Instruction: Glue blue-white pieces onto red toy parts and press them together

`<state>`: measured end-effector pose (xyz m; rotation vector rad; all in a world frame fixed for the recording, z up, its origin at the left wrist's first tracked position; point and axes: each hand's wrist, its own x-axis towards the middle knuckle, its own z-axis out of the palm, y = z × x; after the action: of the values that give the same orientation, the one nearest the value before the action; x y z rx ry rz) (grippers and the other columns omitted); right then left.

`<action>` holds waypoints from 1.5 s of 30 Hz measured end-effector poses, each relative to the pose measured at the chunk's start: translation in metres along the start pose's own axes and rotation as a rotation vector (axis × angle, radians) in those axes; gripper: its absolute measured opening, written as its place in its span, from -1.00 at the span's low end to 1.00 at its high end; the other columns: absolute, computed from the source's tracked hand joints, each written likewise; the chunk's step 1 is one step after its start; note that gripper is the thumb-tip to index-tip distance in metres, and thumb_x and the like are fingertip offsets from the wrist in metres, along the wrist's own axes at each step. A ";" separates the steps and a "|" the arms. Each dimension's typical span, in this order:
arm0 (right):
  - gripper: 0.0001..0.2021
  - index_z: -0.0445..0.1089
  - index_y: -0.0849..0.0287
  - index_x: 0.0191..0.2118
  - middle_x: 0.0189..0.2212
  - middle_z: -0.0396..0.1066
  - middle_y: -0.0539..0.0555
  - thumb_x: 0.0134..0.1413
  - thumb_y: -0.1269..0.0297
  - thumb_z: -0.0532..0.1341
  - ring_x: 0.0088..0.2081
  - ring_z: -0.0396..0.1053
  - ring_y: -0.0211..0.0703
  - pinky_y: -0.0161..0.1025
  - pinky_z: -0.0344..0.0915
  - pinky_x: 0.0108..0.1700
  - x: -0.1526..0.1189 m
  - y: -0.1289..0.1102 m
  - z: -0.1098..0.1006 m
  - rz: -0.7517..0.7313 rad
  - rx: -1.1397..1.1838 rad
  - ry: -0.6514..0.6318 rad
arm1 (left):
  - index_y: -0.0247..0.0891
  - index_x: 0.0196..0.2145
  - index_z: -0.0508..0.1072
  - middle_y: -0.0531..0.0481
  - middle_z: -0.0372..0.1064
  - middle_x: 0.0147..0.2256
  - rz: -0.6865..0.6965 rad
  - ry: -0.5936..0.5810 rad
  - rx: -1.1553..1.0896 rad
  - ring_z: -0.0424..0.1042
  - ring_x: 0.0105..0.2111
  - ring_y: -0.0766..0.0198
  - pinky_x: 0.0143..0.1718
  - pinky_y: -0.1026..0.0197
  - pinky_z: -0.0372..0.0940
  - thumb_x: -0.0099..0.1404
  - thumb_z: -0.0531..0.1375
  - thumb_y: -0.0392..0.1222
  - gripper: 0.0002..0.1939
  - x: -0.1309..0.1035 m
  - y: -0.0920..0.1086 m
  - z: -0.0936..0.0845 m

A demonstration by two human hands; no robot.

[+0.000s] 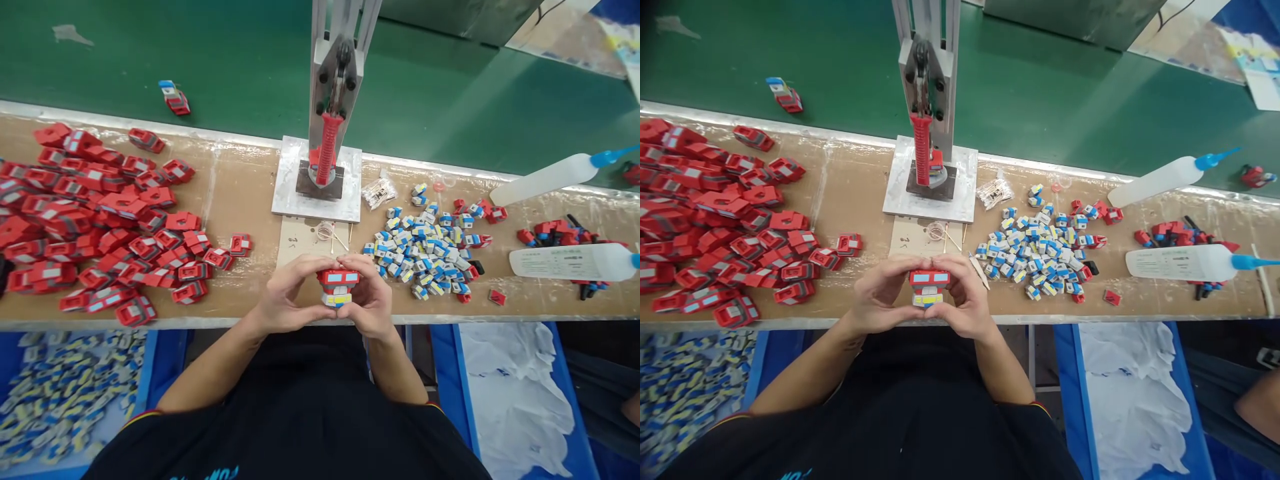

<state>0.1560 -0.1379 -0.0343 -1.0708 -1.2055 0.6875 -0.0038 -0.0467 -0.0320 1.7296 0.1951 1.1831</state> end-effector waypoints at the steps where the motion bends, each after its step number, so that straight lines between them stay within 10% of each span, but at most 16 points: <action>1: -0.42 0.47 -0.08 0.19 0.03 0.49 0.15 0.13 -0.19 0.42 0.07 0.53 -0.01 -0.12 0.59 0.01 -0.001 0.000 0.001 -0.028 -0.028 0.005 | -0.18 0.27 0.48 -0.23 0.60 0.04 0.004 -0.007 -0.006 0.62 0.06 0.09 0.10 0.11 0.56 0.25 0.51 -0.06 -0.32 0.001 0.000 0.000; 23: -0.44 0.46 -0.08 0.23 -0.12 0.52 0.11 0.25 -0.24 0.29 -0.11 0.56 -0.01 -0.09 0.57 -0.12 -0.006 -0.010 0.009 -0.150 -0.183 0.089 | -0.25 0.20 0.55 -0.20 0.65 -0.08 0.027 0.046 -0.018 0.66 -0.05 0.10 0.00 0.14 0.57 0.32 0.46 0.00 -0.44 0.003 0.008 0.004; 37: -0.24 0.40 -0.09 -0.02 -0.23 0.35 0.12 -0.01 -0.65 0.07 -0.19 0.44 0.10 0.07 0.47 -0.07 -0.040 0.008 0.019 0.117 -0.083 0.240 | -0.23 0.19 0.47 -0.09 0.55 -0.22 0.096 -0.049 0.258 0.53 -0.28 0.21 -0.26 0.17 0.49 0.45 0.32 0.03 -0.54 0.023 0.044 0.018; 45: -0.48 0.24 -0.02 -0.31 -0.37 0.25 0.03 0.44 -0.09 -0.32 -0.33 0.34 -0.03 -0.01 0.38 -0.18 -0.022 -0.016 0.022 -0.029 0.078 0.464 | -0.32 0.04 0.47 -0.15 0.57 -0.17 0.109 -0.233 0.416 0.56 -0.15 0.14 -0.07 0.12 0.50 0.38 0.33 -0.28 -0.71 0.025 0.060 0.039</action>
<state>0.1279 -0.1567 -0.0282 -1.0714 -0.7865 0.4265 0.0168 -0.0857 0.0297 2.2514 0.2177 1.0570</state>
